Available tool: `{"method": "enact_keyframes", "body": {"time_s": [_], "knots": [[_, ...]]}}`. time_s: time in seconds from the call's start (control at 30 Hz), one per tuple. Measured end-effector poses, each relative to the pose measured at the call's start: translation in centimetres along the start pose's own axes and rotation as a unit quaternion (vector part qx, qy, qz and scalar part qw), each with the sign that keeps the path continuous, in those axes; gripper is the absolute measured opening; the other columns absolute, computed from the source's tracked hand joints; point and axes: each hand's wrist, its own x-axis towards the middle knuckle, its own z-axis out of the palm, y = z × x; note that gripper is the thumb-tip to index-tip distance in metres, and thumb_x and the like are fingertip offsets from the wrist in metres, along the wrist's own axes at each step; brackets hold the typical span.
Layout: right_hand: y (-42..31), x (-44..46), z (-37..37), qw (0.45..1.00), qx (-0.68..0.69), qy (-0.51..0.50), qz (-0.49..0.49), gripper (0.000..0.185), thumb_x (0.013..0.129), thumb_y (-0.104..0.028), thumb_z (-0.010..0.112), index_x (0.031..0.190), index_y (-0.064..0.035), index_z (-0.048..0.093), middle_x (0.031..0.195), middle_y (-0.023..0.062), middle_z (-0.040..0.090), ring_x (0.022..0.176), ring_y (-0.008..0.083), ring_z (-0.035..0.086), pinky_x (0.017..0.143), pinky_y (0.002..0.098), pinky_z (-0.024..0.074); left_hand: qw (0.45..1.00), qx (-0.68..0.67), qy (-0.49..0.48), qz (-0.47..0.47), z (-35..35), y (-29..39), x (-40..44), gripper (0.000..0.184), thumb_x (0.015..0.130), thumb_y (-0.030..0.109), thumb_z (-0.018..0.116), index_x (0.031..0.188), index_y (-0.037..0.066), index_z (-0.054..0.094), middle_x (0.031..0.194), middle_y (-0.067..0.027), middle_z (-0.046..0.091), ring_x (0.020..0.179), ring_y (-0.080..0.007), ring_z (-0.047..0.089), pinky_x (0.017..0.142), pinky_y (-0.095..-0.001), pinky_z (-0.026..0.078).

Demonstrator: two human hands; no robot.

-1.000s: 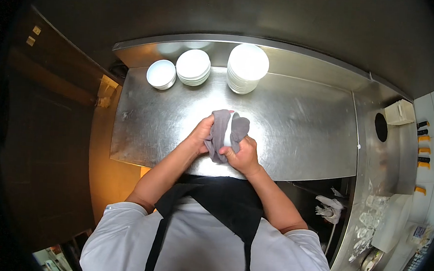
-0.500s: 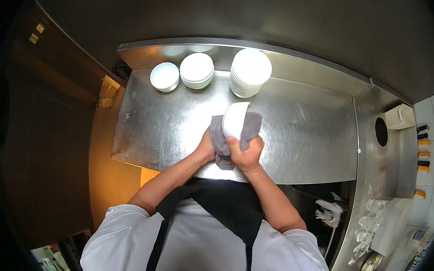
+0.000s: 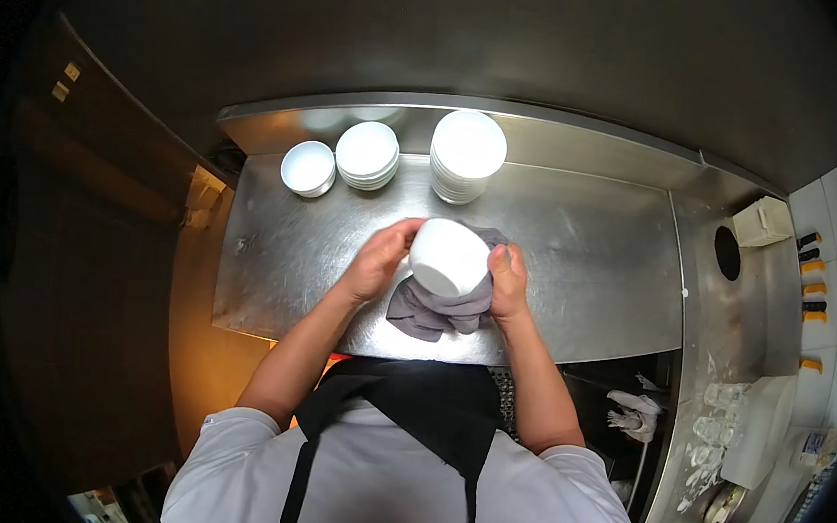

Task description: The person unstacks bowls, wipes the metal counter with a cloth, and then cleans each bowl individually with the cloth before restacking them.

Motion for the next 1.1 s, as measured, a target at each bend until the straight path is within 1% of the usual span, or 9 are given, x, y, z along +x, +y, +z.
{"method": "enact_keyframes", "body": {"time_s": [0.13,0.27,0.43,0.53,0.6,0.67,0.8,0.97,1.1], "knots": [[-2.4,1.4,1.2,0.999,-0.040,-0.031,0.009,0.052,0.100,-0.047,0.047,0.101,0.0028,0.063,0.095,0.0100,0.067,0.085,0.0164,0.063,0.074,0.0301,0.0510,0.986,-0.158,-0.033,-0.036,1.3,-0.9,-1.2,0.059,0.085,0.036,0.073,0.127,-0.002,0.054,0.117,-0.0077,0.064,0.107,-0.0152,0.060,0.096,-0.0307,0.044],[1.4,3.2,-1.4,0.951,-0.167,0.259,0.015,0.053,0.099,-0.046,0.051,0.091,0.0051,0.061,0.085,0.0081,0.063,0.079,0.0152,0.057,0.072,0.0303,0.0462,0.991,-0.111,-0.031,-0.064,1.8,-1.2,-3.5,0.052,0.082,0.025,0.079,0.122,-0.001,0.058,0.111,-0.0061,0.067,0.103,-0.0142,0.062,0.095,-0.0301,0.046],[-1.8,-1.2,1.7,0.960,-0.219,0.169,-0.043,0.043,0.100,-0.035,0.051,0.103,0.0070,0.060,0.096,0.0134,0.065,0.089,0.0223,0.059,0.081,0.0363,0.0462,0.993,-0.064,0.095,-0.033,2.1,-0.7,-3.3,0.035,0.094,0.020,0.066,0.118,-0.004,0.059,0.106,-0.0032,0.067,0.094,-0.0082,0.058,0.088,-0.0251,0.047],[-0.2,-4.4,5.1,0.956,-0.267,-0.006,-0.118,0.035,0.099,-0.024,0.050,0.117,0.0060,0.056,0.107,0.0203,0.063,0.103,0.0306,0.059,0.093,0.0427,0.0425,0.985,0.104,0.105,-0.086,2.4,-2.9,-2.5,0.026,0.094,0.011,0.061,0.117,-0.001,0.061,0.102,-0.0040,0.069,0.089,-0.0089,0.063,0.097,-0.0327,0.046],[-0.9,-4.2,7.8,0.912,-0.364,0.015,-0.188,0.037,0.097,-0.019,0.049,0.125,0.0058,0.052,0.117,0.0246,0.059,0.114,0.0357,0.055,0.101,0.0469,0.0373,0.928,0.355,0.091,0.060,2.9,-3.7,-2.3,0.022,0.090,0.002,0.053,0.109,0.002,0.063,0.082,-0.0145,0.069,0.068,-0.0230,0.068,0.114,-0.0473,0.031],[-2.0,-2.5,7.4,0.934,-0.340,0.001,-0.114,0.037,0.098,-0.021,0.050,0.123,0.0060,0.054,0.115,0.0232,0.062,0.109,0.0322,0.059,0.097,0.0443,0.0426,0.896,0.442,0.038,0.015,3.5,-0.8,-2.4,0.020,0.089,0.004,0.055,0.107,0.002,0.064,0.082,-0.0171,0.068,0.071,-0.0312,0.066,0.112,-0.0489,0.033],[-6.5,1.6,5.1,0.982,-0.095,-0.035,0.157,0.044,0.099,-0.034,0.051,0.121,0.0037,0.058,0.110,0.0173,0.066,0.101,0.0269,0.064,0.090,0.0377,0.0493,0.888,0.445,-0.005,0.118,4.8,0.1,-3.5,0.020,0.085,0.010,0.068,0.103,0.001,0.066,0.092,-0.0147,0.071,0.085,-0.0301,0.068,0.109,-0.0512,0.037],[-4.7,2.4,3.1,0.875,0.313,-0.093,0.358,0.050,0.097,-0.044,0.052,0.116,0.0009,0.061,0.106,0.0146,0.068,0.091,0.0241,0.068,0.084,0.0367,0.0561,0.877,0.398,-0.033,0.266,5.6,-0.4,-3.5,0.027,0.079,0.019,0.076,0.096,0.000,0.069,0.108,-0.0134,0.071,0.102,-0.0250,0.068,0.102,-0.0485,0.043],[-2.7,1.4,4.0,0.903,0.232,-0.031,0.361,0.050,0.097,-0.042,0.053,0.117,0.0023,0.061,0.105,0.0145,0.069,0.091,0.0240,0.068,0.086,0.0362,0.0552,0.851,0.437,-0.011,0.290,4.8,-0.3,-3.8,0.026,0.078,0.019,0.076,0.097,0.002,0.070,0.109,-0.0131,0.071,0.101,-0.0244,0.068,0.095,-0.0451,0.046]]}}
